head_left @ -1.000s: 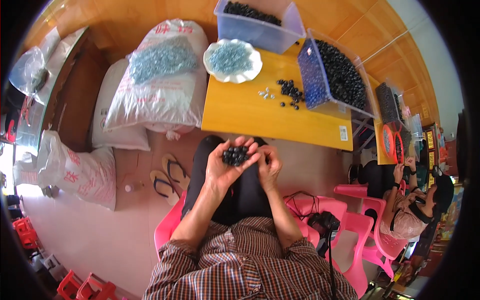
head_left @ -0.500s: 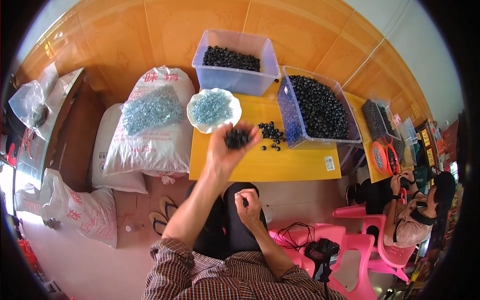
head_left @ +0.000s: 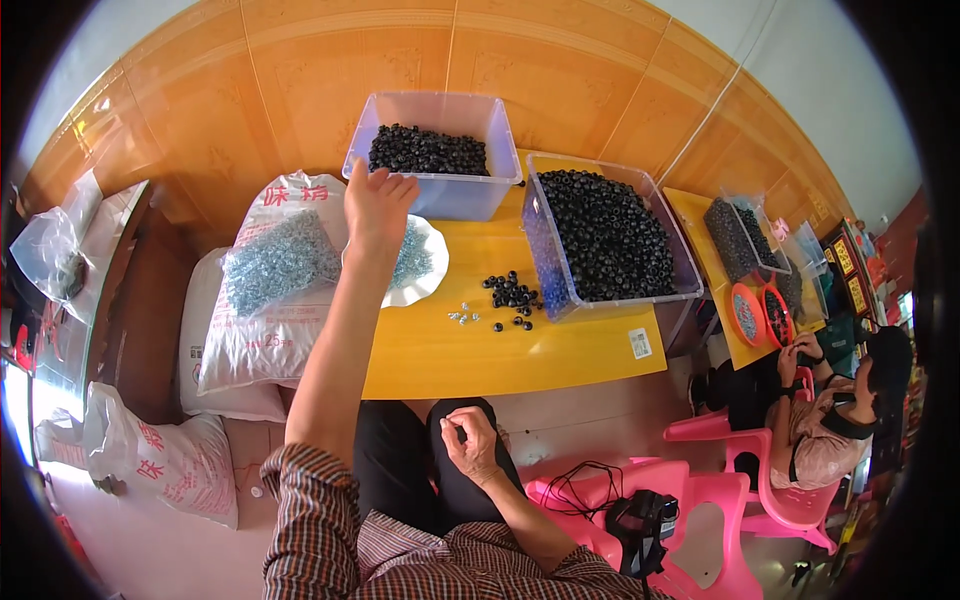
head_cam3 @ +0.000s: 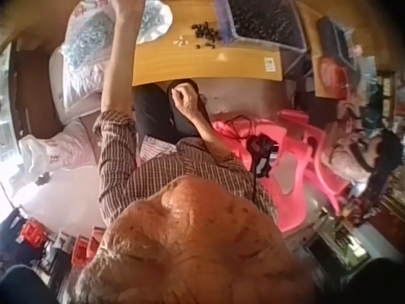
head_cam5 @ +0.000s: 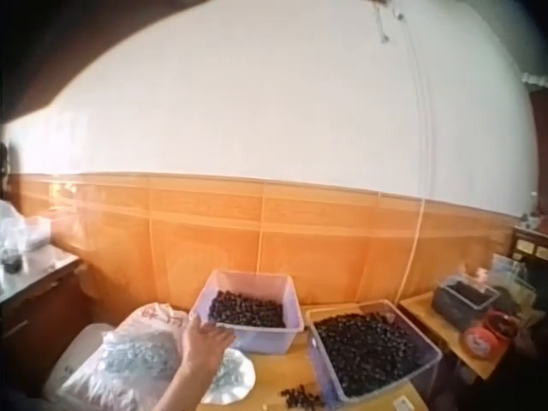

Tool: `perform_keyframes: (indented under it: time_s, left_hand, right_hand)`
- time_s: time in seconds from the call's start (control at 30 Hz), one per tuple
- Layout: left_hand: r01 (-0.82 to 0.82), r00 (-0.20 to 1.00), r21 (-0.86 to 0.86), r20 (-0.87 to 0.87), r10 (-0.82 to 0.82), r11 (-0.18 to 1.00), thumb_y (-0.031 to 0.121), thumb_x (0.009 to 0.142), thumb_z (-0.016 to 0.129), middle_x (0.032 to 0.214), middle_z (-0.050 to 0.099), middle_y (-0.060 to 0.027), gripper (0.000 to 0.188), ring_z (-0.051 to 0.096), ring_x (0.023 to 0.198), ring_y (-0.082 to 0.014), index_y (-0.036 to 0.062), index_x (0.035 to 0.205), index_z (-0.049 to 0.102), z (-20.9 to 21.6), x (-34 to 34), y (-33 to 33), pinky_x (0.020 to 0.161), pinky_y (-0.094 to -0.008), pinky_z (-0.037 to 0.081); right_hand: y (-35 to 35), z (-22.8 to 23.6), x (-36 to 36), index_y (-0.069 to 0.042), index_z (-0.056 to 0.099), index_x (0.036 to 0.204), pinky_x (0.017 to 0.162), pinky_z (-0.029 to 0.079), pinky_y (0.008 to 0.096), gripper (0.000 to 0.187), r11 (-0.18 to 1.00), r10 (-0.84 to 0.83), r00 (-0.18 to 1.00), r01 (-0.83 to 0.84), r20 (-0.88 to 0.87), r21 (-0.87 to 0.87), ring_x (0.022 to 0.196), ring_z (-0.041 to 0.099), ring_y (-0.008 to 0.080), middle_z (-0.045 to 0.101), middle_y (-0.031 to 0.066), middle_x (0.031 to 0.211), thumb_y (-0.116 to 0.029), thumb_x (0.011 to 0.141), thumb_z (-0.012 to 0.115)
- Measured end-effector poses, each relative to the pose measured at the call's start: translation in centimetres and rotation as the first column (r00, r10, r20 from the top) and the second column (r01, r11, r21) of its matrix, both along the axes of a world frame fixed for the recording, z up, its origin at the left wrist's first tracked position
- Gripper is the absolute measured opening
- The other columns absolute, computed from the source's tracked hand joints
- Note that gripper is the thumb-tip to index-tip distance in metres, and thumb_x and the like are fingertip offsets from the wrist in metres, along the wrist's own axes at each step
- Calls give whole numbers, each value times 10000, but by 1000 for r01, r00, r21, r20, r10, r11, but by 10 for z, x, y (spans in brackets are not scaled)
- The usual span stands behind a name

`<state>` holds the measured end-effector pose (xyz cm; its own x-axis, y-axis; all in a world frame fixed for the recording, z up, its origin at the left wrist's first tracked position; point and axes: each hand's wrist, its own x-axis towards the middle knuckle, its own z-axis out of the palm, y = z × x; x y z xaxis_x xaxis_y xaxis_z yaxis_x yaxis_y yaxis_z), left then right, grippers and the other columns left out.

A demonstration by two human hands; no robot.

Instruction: Sorting and inspecting small black hardware components at a manual workstation.

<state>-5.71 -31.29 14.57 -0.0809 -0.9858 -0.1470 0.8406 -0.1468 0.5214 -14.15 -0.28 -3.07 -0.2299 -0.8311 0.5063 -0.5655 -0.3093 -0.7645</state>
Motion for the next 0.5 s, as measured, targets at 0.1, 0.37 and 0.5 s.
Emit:
perform_keyframes:
  time_s: [0.1,0.37,0.5]
  left_hand:
    - [57,983,-175,-163,-86,983,391,971,468,1173,554,-291,523,541,1133,-393,-99,1145,525,-20,42,63,991,-459,442]
    - [95,991,4,-94,-94,996,409,964,480,948,626,-83,427,569,826,-177,16,1054,623,-91,65,207,755,-296,455]
    - [165,978,239,-162,-129,957,382,956,493,894,626,-63,389,574,785,-163,32,1045,637,-130,51,255,716,-287,462]
  right_hand:
    - [-1,2,9,-34,534,757,627,489,366,154,999,34,999,-34,-8,-14,701,600,280,592,104,762,-12,773,686]
    - [5,0,13,-35,532,747,641,490,372,163,999,22,998,-24,-58,-36,713,602,285,590,106,765,1,750,691]
    - [12,1,16,-10,559,780,628,488,360,135,998,32,999,-32,-1,48,718,603,292,590,117,775,14,750,688]
